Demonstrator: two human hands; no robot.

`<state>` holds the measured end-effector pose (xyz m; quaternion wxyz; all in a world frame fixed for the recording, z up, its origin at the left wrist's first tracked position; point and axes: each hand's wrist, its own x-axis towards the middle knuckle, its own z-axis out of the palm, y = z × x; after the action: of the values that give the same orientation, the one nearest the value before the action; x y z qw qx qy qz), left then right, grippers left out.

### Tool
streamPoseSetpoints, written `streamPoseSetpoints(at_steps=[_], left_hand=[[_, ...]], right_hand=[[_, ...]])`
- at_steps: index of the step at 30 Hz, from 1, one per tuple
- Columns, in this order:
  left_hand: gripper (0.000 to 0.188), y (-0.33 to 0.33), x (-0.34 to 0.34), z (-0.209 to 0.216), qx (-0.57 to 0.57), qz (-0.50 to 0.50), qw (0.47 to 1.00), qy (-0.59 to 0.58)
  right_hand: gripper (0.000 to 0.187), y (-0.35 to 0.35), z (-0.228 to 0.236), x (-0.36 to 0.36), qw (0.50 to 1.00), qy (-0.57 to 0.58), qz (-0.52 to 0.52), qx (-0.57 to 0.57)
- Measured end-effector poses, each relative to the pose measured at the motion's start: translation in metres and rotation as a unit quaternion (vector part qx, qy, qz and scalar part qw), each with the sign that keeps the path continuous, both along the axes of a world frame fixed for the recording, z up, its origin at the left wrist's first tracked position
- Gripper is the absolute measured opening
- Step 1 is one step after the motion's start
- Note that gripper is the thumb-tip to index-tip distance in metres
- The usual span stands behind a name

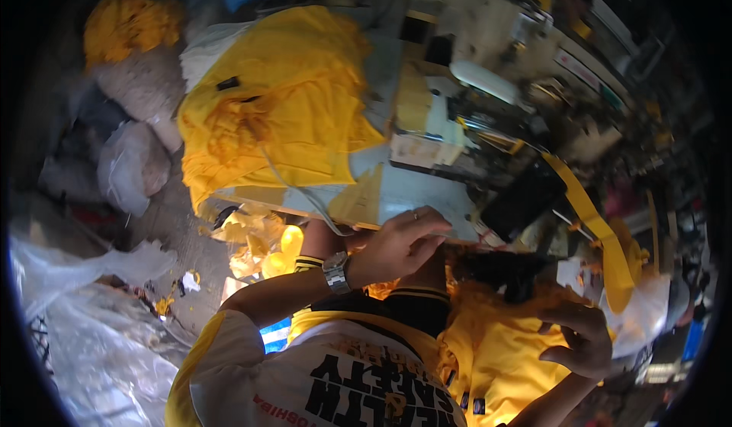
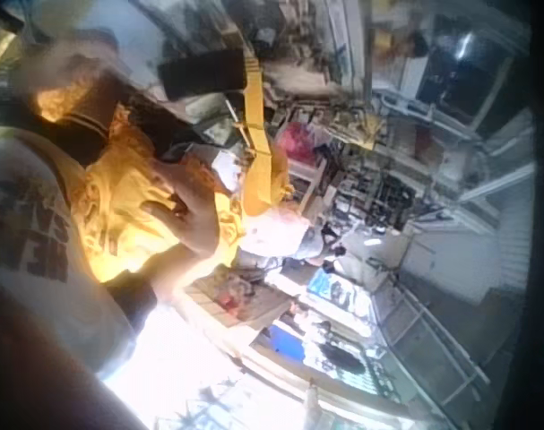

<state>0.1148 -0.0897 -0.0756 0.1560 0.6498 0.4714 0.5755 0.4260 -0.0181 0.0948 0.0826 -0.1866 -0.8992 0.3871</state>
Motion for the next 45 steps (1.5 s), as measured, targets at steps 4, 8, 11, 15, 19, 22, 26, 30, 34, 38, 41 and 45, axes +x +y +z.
streamPoseSetpoints(at_steps=[4, 8, 11, 15, 19, 22, 26, 30, 34, 38, 41, 45], left_hand=[[0.015, -0.033, -0.159, 0.060, 0.059, 0.349, 0.923, 0.149], [0.012, -0.111, -0.267, 0.098, 0.029, 0.488, 0.855, 0.172], [0.015, -0.145, -0.290, 0.089, -0.036, 0.476, 0.844, 0.244], [0.019, -0.141, -0.309, 0.076, -0.064, 0.524, 0.833, 0.166], [0.024, -0.103, -0.339, 0.130, -0.028, 0.511, 0.855, 0.092], [0.030, -0.106, -0.347, 0.125, -0.030, 0.496, 0.862, 0.103], [0.049, -0.176, -0.363, 0.044, -0.132, 0.732, 0.668, -0.022], [0.037, -0.155, -0.333, 0.028, -0.079, 0.591, 0.763, -0.248], [0.034, -0.108, -0.345, 0.040, 0.134, 0.184, 0.863, -0.451], [0.033, -0.125, -0.389, 0.012, 0.254, 0.341, 0.772, -0.472], [0.030, -0.068, -0.336, 0.014, 0.306, 0.220, 0.749, -0.545], [0.038, -0.062, -0.340, 0.048, 0.180, -0.073, 0.806, -0.559]], right_hand=[[0.042, 0.035, -0.110, -0.164, 0.998, 0.030, -0.003, -0.050], [0.031, 0.033, -0.173, -0.257, 0.955, 0.149, 0.106, 0.234], [0.032, 0.024, -0.182, -0.267, 0.952, 0.136, 0.072, 0.264], [0.034, 0.023, -0.185, -0.264, 0.944, 0.156, 0.071, 0.282], [0.035, 0.028, -0.182, -0.262, 0.948, 0.138, 0.070, 0.279], [0.035, 0.028, -0.180, -0.262, 0.951, 0.134, 0.070, 0.269], [0.030, 0.017, -0.169, -0.280, 0.973, 0.176, 0.070, 0.133], [0.030, 0.022, -0.131, -0.354, 0.953, 0.220, 0.123, 0.171], [0.037, 0.055, -0.088, -0.459, 0.918, 0.252, 0.067, 0.297], [0.030, 0.025, -0.073, -0.537, 0.922, 0.172, 0.067, 0.339], [0.022, 0.069, -0.076, -0.546, 0.944, 0.120, 0.011, 0.306], [0.019, 0.087, -0.058, -0.546, 0.955, 0.137, -0.056, 0.257]])
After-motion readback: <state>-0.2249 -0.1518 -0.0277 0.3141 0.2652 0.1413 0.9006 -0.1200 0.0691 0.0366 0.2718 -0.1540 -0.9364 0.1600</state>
